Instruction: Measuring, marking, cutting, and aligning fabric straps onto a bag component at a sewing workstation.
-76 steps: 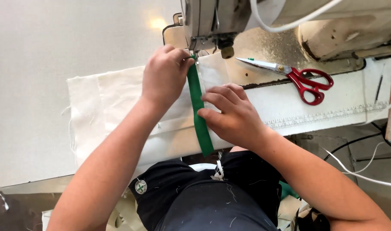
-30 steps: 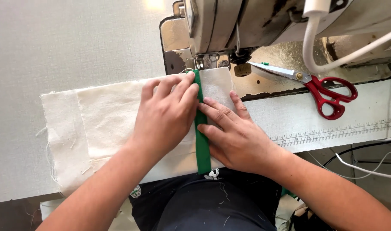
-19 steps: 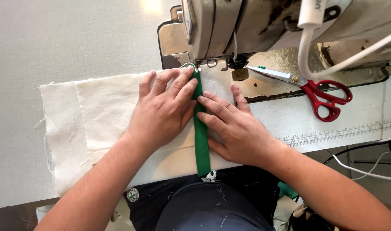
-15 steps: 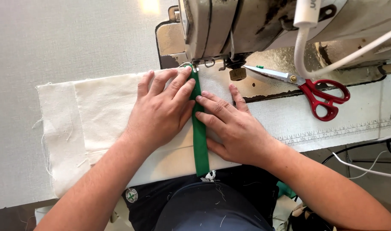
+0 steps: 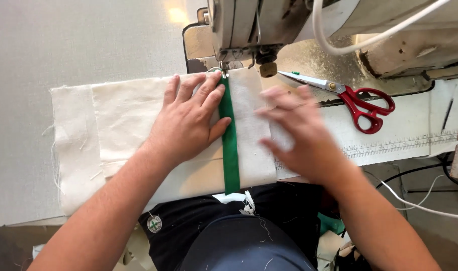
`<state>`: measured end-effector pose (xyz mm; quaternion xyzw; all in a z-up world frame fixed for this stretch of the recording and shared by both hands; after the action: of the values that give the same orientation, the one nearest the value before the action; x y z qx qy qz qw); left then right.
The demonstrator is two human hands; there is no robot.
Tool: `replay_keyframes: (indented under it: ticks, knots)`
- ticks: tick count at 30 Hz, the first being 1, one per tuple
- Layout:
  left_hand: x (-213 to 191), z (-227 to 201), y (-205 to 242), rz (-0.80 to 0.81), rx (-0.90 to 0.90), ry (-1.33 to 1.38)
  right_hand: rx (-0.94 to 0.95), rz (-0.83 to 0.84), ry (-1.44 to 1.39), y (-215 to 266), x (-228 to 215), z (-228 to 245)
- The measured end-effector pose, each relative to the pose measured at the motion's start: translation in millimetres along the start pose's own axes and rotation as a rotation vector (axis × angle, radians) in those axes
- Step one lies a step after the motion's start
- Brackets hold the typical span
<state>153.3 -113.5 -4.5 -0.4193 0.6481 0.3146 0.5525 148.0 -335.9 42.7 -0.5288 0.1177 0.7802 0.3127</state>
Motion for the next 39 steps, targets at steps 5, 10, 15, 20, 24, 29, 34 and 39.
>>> replay_keyframes:
  ticks: [5,10,15,20,24,29,34,39]
  knots:
    - [-5.8,-3.0,0.0,-0.001,0.030,-0.003,0.425,-0.443,0.073,89.9,-72.2,-85.2]
    - [-7.4,-2.2,-1.7,0.019,0.018,-0.003,0.365,-0.449,0.488,137.4,-78.1,-136.8]
    - [-7.9,-1.1,-1.7,0.003,0.030,0.019,0.462,-0.421,0.339,128.7,-72.0,-126.8]
    - [-8.5,1.7,-3.1,-0.010,0.036,0.015,0.436,-0.429,0.349,129.0,-70.4,-130.7]
    - [-8.4,5.0,-5.8,-0.022,0.045,0.022,0.431,-0.442,0.452,145.0,-60.2,-155.0]
    - [-8.0,-0.7,0.8,-0.023,0.066,-0.006,0.509,-0.421,0.391,134.5,-79.6,-131.6]
    - [-9.7,3.1,-5.3,0.086,0.035,0.038,0.431,-0.534,0.018,126.8,-76.6,-47.2]
    - [-5.5,-9.5,11.8,0.006,0.026,-0.086,0.402,0.767,-0.632,85.7,51.2,47.0]
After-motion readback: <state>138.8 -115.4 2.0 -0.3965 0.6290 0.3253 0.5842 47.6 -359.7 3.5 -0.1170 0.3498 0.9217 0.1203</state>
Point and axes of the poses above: each hand's wrist, its own y-axis away from the middle knuckle, its own x-axis out of the palm, z = x × y, the point moved 5 cm from there along -y, towards the middle knuckle, and after that the axes turned 12 degrees about z, right-handed, at the moved point
